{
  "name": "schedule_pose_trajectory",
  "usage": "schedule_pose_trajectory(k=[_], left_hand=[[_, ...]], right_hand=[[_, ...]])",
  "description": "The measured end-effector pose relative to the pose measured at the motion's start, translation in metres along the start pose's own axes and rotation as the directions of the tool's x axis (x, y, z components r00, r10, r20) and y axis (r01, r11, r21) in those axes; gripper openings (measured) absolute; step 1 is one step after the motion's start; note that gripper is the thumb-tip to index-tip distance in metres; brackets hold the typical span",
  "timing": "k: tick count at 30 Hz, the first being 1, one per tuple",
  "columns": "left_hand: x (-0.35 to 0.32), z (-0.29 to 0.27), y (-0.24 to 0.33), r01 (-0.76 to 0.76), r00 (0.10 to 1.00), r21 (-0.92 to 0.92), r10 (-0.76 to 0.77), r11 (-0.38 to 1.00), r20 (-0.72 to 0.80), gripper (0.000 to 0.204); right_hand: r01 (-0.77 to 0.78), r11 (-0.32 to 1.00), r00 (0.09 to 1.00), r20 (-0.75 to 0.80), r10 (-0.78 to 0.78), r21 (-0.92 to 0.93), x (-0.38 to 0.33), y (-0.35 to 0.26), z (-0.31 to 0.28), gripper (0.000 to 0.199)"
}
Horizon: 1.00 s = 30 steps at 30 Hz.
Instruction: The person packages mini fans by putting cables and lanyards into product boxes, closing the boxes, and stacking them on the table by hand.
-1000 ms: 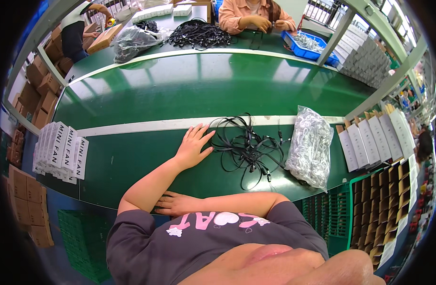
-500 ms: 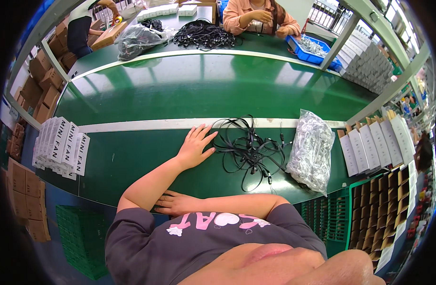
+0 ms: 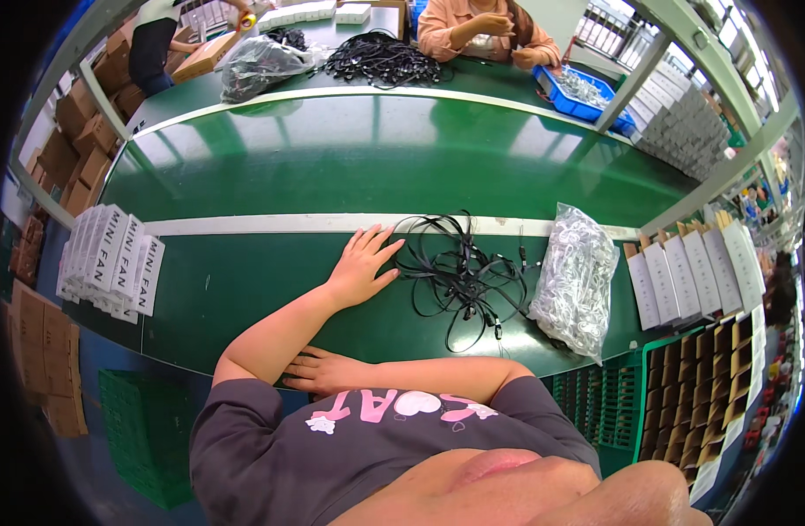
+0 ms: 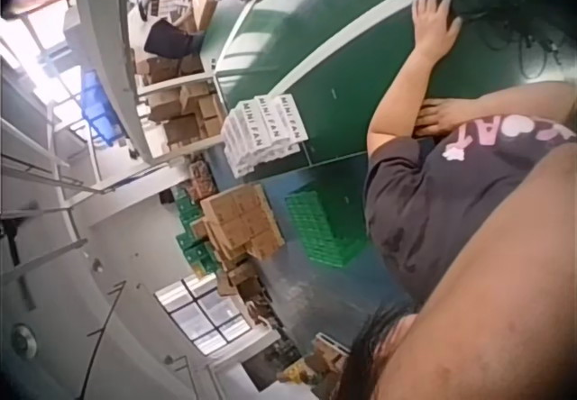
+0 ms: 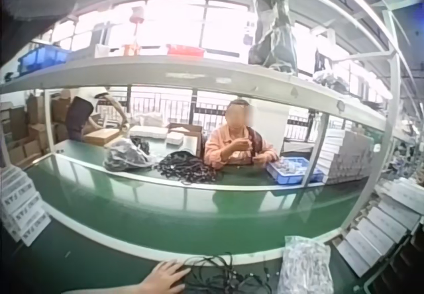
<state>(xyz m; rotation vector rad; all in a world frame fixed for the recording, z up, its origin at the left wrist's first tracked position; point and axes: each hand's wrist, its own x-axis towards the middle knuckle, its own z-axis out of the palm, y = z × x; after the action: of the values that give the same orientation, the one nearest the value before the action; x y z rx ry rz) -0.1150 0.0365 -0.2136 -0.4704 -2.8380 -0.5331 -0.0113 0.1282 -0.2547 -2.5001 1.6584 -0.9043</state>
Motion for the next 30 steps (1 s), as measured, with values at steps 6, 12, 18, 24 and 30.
schedule_pose_trajectory(k=[6,12,18,24,30], left_hand=[[0.008,0.008,-0.003,-0.05,0.998,-0.035,0.05,0.998,-0.024,0.055],[-0.001,0.007,-0.005,-0.008,1.0,-0.016,0.008,1.0,-0.013,0.054],[-0.002,0.012,-0.007,-0.031,0.999,-0.037,0.03,0.999,-0.021,0.055],[0.0,0.01,-0.005,-0.011,1.0,-0.036,0.011,0.999,0.012,0.052],[0.0,0.009,-0.005,-0.017,1.0,-0.03,0.017,0.999,0.001,0.052]], right_hand=[[-0.095,0.995,0.994,0.055,0.093,0.031,0.0,0.002,-0.012,0.061],[-0.121,0.99,0.985,0.132,0.111,0.068,0.005,-0.005,-0.018,0.07],[-0.136,0.988,0.976,0.181,0.122,0.069,0.004,-0.005,-0.021,0.071],[-0.14,0.989,0.977,0.171,0.131,0.042,0.003,-0.004,-0.018,0.07],[-0.131,0.991,0.98,0.158,0.124,0.034,0.002,-0.002,-0.017,0.071]])
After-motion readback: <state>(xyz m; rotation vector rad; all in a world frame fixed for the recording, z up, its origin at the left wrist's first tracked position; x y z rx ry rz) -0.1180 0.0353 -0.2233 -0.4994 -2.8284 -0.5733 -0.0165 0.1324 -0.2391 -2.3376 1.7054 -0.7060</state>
